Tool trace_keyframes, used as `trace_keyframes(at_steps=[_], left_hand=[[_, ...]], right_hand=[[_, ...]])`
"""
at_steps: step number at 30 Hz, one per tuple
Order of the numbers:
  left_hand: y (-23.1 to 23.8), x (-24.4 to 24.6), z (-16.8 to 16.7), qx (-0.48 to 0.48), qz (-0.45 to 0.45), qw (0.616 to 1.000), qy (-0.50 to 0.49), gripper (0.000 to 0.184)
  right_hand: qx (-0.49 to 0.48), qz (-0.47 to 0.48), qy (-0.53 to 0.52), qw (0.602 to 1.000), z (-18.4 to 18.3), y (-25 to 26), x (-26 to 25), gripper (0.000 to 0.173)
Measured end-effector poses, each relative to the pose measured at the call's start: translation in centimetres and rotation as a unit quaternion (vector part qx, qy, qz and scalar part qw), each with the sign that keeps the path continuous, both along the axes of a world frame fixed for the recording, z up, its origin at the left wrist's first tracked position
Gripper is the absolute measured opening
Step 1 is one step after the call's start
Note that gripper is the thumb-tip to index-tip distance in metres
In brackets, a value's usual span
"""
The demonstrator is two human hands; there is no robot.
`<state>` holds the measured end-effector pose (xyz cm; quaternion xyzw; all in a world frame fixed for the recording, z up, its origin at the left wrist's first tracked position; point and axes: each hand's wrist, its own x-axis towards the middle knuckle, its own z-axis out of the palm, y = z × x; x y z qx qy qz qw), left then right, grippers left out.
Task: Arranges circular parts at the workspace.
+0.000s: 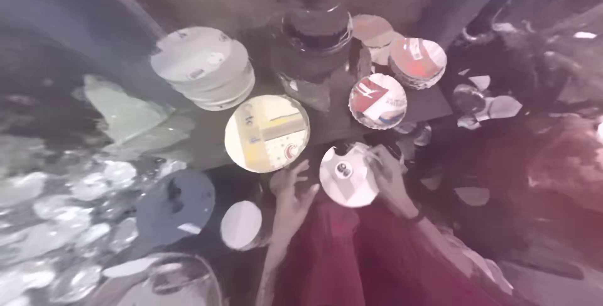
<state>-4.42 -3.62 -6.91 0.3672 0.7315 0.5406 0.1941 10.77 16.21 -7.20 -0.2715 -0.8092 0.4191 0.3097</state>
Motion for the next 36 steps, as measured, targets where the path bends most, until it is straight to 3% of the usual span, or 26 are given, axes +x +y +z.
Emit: trace_keyframes(at_steps=[2, 3, 5, 7, 8, 11, 15, 18, 20, 23, 26, 28, 30, 33, 34, 36], left_hand=[[0.5, 0.7, 0.2, 0.023, -0.017, 0.995, -0.098, 0.058], [0.7, 1.0, 0.3, 0.027, 0.006, 0.991, -0.131, 0.049], [0.4, 1.2, 0.5, -0.011, 0.073, 0.99, -0.119, 0.04], [-0.5, 0.9, 0.4, -0.036, 0.135, 0.987, -0.081, 0.036], [-1.0, 0.7, 0.4, -0.028, 0.158, 0.984, -0.079, 0.032], [-1.9, 0.0, 0.0, 0.046, 0.196, 0.971, -0.127, 0.02], [-2.0, 0.5, -0.3, 0.088, 0.146, 0.97, -0.173, 0.021], [-0.8, 1.7, -0.3, 0.097, 0.041, 0.977, -0.183, 0.038], [-0.6, 2.1, -0.2, 0.099, -0.011, 0.977, -0.187, 0.04], [-1.7, 2.4, -0.2, 0.112, -0.054, 0.965, -0.233, 0.04], [-2.9, 3.1, -0.9, 0.134, -0.157, 0.938, -0.279, 0.038], [-3.2, 3.8, -0.8, 0.141, -0.191, 0.932, -0.274, 0.038], [-3.7, 4.1, -0.4, 0.161, -0.14, 0.943, -0.254, 0.039], [-5.8, 2.7, 1.3, 0.178, 0.029, 0.968, -0.175, 0.04], [-6.7, 2.0, 1.9, 0.189, 0.095, 0.965, -0.157, 0.034], [-8.7, 0.5, 2.7, 0.211, 0.203, 0.947, -0.129, 0.026]], right_hand=[[-0.103, 0.075, 0.017, 0.992, 0.7, -1.3, 0.2, 0.021], [-0.075, 0.076, -0.016, 0.994, 0.8, -1.5, 0.0, 0.026], [0.071, 0.019, -0.128, 0.989, 0.1, -0.7, -0.6, 0.032], [0.121, -0.02, -0.26, 0.958, -1.8, 1.3, -1.2, 0.047], [0.14, -0.042, -0.275, 0.95, -2.8, 2.1, -1.2, 0.05], [0.213, -0.068, -0.104, 0.969, -2.6, 2.3, -1.0, 0.021], [0.01, 0.033, 0.073, 0.997, -0.9, 0.0, -0.6, 0.023], [-0.178, 0.15, -0.035, 0.972, 1.9, -2.1, -0.3, 0.031], [-0.223, 0.208, -0.162, 0.938, 5.2, -2.2, -0.4, 0.045], [-0.059, 0.202, -0.176, 0.962, 8.5, -0.8, -2.1, 0.046], [0.137, 0.159, -0.059, 0.976, 10.5, 0.2, -6.6, 0.028], [0.191, 0.198, -0.006, 0.961, 11.2, -0.8, -10.9, 0.017], [0.25, 0.252, 0.001, 0.935, 10.9, -2.0, -15.4, 0.032], [0.289, 0.238, -0.119, 0.92, 10.1, -3.0, -20.4, 0.07], [0.281, 0.224, -0.162, 0.919, 9.6, -3.0, -21.6, 0.072], [0.282, 0.191, -0.182, 0.922, 9.1, -2.9, -23.1, 0.06]])
